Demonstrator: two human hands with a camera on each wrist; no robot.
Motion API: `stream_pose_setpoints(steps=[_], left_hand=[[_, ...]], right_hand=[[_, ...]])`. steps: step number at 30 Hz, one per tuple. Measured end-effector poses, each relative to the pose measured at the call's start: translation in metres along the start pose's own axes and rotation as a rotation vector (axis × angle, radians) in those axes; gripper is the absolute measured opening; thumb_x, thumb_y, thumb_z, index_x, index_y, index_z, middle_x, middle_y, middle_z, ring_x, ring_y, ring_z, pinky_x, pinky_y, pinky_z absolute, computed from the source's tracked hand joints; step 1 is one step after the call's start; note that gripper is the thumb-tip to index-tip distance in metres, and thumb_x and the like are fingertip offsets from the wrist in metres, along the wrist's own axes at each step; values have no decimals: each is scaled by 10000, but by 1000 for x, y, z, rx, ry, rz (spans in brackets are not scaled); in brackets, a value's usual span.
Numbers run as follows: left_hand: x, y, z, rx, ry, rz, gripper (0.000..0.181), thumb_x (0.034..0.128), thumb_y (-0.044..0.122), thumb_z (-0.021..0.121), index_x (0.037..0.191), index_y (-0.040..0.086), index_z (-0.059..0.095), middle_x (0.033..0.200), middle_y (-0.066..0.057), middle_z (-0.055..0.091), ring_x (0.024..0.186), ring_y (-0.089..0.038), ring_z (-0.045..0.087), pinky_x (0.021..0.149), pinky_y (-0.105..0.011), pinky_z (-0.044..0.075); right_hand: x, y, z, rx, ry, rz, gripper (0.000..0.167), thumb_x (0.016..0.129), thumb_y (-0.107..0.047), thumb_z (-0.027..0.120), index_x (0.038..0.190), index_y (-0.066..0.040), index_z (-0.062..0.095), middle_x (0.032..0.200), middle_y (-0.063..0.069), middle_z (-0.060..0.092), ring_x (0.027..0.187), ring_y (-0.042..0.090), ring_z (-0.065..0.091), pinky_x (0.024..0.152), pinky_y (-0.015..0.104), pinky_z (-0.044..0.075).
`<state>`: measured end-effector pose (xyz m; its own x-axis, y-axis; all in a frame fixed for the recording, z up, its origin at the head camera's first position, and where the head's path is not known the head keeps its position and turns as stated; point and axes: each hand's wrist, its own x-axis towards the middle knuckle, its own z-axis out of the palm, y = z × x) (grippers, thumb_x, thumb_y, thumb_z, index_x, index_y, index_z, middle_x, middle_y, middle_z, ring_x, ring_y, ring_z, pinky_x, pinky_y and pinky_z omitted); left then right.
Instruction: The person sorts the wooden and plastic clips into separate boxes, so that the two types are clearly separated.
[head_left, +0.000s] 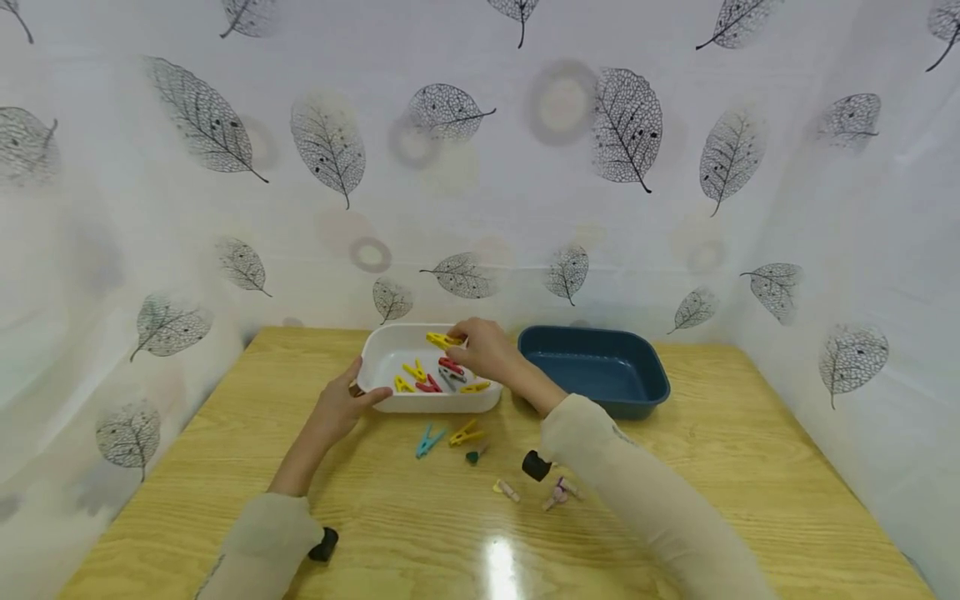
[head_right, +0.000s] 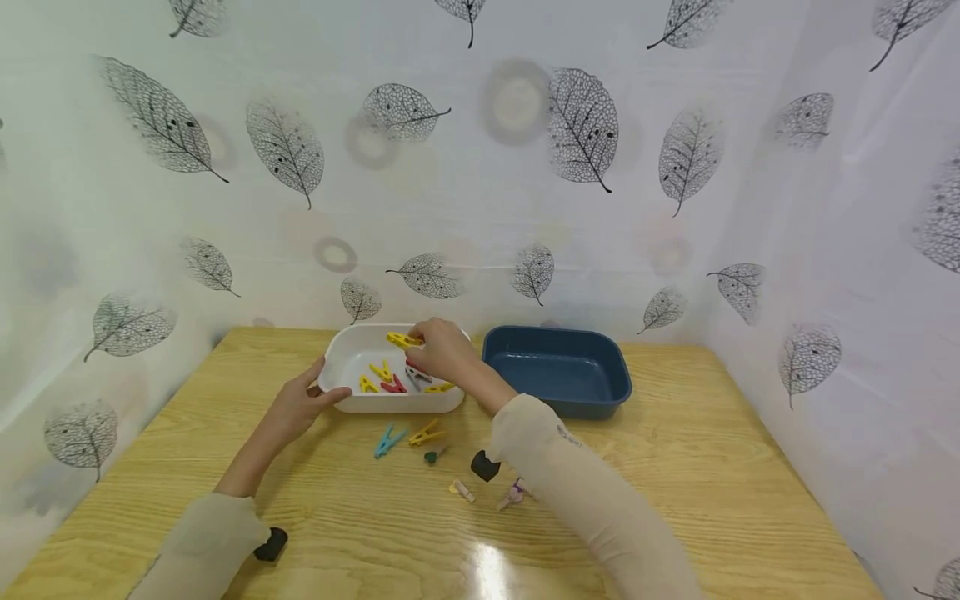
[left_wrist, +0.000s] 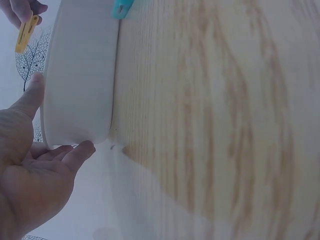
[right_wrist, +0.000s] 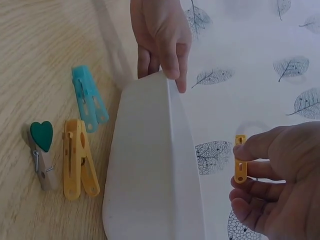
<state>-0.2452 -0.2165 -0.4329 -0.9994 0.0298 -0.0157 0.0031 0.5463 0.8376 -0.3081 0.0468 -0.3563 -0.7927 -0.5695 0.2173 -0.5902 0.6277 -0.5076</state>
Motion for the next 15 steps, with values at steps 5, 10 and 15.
stream_pose_setpoints(steps=[5,10,15], left_hand=[[0,0,0,4,2,-8,926,1000,283,715,1603,-81,113,1618,-350,190,1433,-469,382,1133,-493,414],[0,1,0,1,0,-12,919,1003,277,712,1606,-77,115,1621,-349,190,1434,-466,383,1131,-492,416],[0,2,1,-16,1,-11,910,1006,263,709,1608,-76,117,1628,-342,185,1437,-461,381,1122,-489,427]], right_hand=[[12,3,5,4,8,46,338,981,-136,707,1271,38,703,1227,189,712,1103,325,678,945,429,572],[21,7,12,-14,4,77,340,983,-140,717,1277,29,703,1238,178,713,1104,303,678,957,431,566],[27,8,18,-12,23,104,346,984,-154,718,1285,16,703,1253,169,710,1110,293,679,961,415,567]])
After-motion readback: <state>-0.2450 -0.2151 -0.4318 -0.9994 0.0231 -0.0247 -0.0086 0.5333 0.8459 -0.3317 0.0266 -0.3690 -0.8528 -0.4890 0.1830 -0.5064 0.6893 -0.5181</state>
